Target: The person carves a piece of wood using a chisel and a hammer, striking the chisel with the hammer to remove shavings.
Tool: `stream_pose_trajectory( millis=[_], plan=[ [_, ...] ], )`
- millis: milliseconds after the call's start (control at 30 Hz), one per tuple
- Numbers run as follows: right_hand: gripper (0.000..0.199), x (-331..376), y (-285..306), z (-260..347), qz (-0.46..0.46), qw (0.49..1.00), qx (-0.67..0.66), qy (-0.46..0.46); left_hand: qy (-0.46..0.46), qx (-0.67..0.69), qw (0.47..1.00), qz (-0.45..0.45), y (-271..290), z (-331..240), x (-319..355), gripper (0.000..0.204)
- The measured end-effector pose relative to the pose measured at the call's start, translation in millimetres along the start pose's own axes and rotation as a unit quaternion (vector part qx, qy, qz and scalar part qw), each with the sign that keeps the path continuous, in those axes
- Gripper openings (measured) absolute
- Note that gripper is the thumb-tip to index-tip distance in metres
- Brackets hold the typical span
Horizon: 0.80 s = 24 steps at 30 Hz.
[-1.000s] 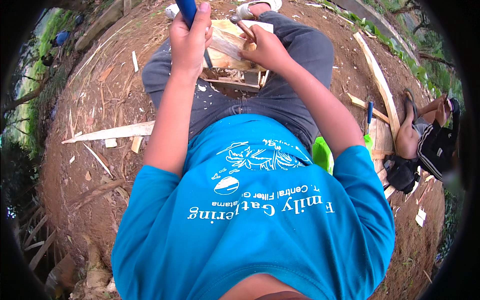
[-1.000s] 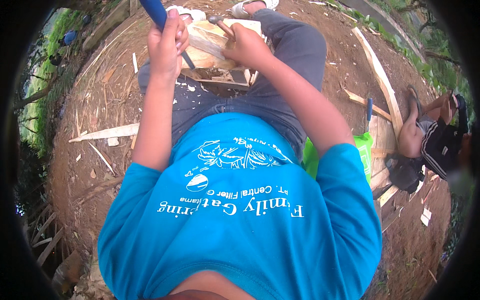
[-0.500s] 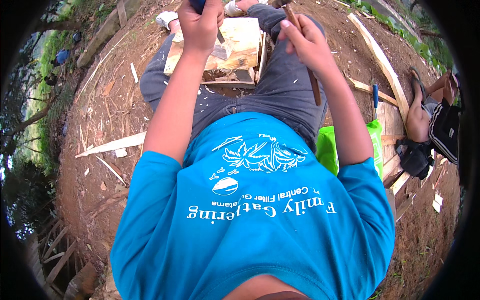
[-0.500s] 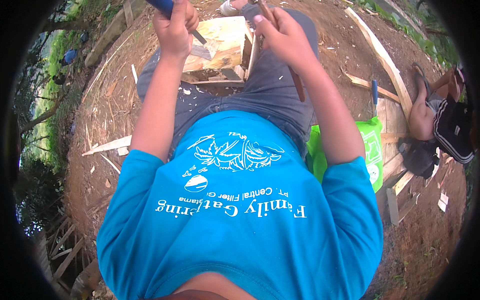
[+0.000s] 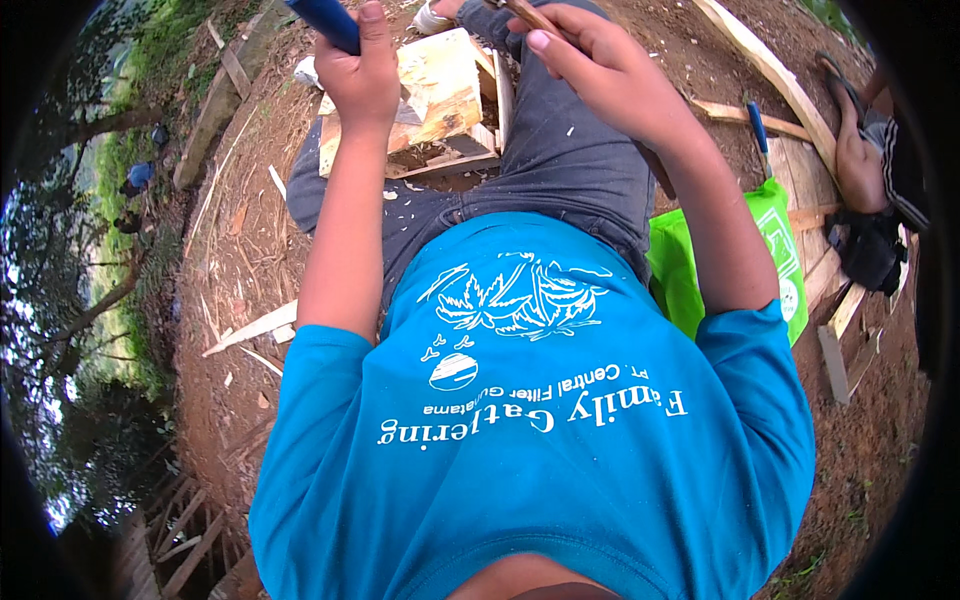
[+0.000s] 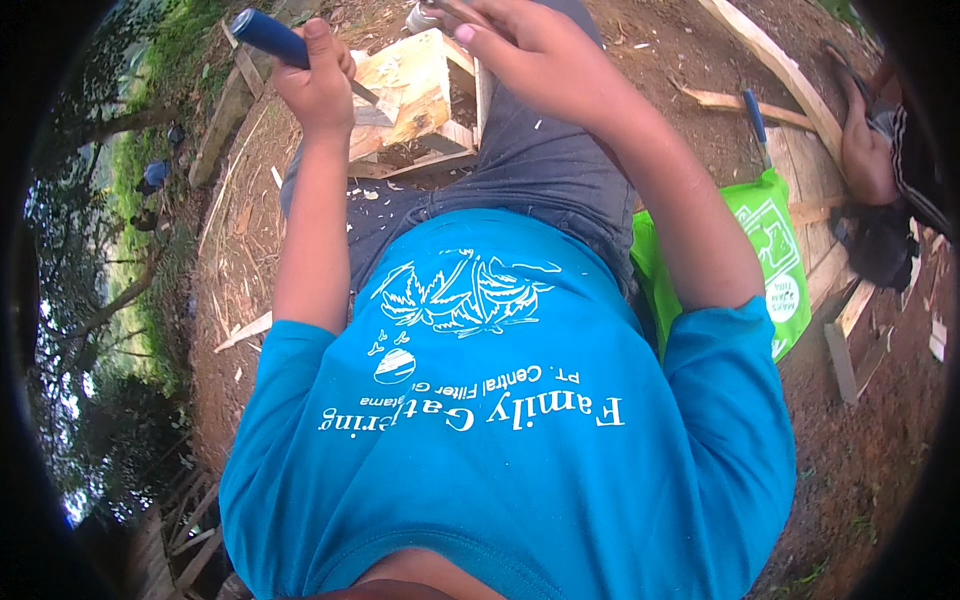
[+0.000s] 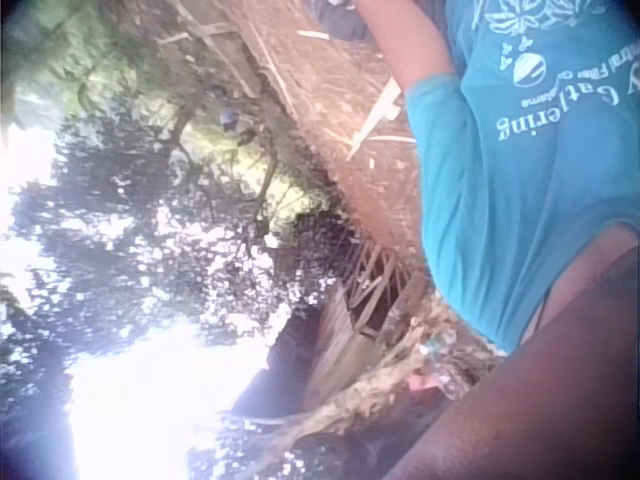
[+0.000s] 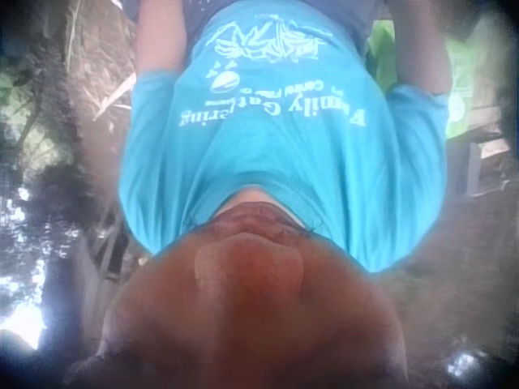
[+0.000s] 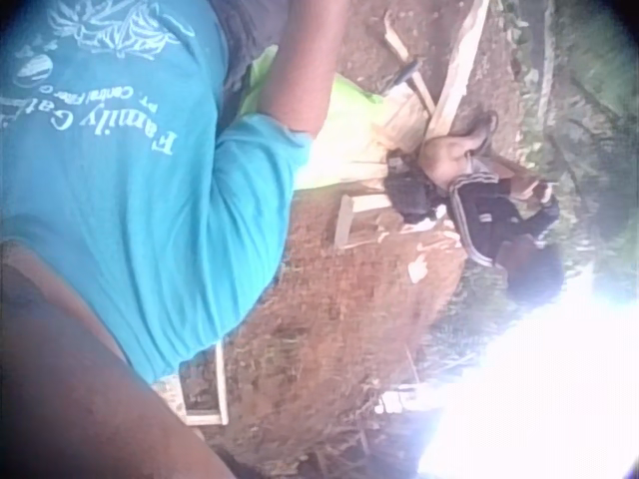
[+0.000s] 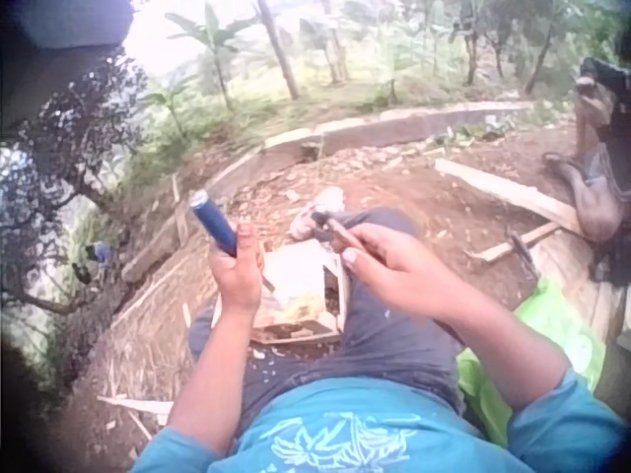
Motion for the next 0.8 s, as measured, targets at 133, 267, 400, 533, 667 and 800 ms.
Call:
stream_pose_trajectory(
  millis=[133,267,400,533,667,800],
  plan=[
    [0.025,-0.9,1.9,7.0,0.009,0.999,0.040,0.003,0.008,-0.011,0.999,0.032,-0.7,-3.9,-2.4,0.041],
    [0.023,-3.5,2.1,22.8,-0.010,0.998,-0.055,0.039,-0.015,-0.029,0.999,-0.004,-1.8,0.0,2.0,0.043],
    [0.026,-11.9,10.0,82.6,0.029,0.991,0.098,0.083,-0.031,-0.062,0.998,-0.011,1.1,6.2,-1.3,0.042],
    [0.031,-34.0,0.8,149.8,0.054,0.977,0.200,-0.053,-0.052,-0.094,0.994,0.015,-1.4,10.3,-3.4,0.037],
    [0.034,-31.2,4.0,148.8,0.140,0.970,0.200,-0.009,-0.031,-0.093,0.995,0.009,-5.0,11.2,3.6,0.040],
    [0.039,-32.6,15.8,141.4,0.100,0.971,0.186,0.114,-0.031,-0.111,0.993,0.033,-8.0,7.3,3.8,0.036]
  ],
)
Point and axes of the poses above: each hand's wrist, its own x-axis away from the middle knuckle, its own y-axis out of the back of the hand, z = x × y, the point moved 4 cm from there along -x, towards the middle knuckle, and after that the axes turned 3 degrees about y, right-handed, at the moved point
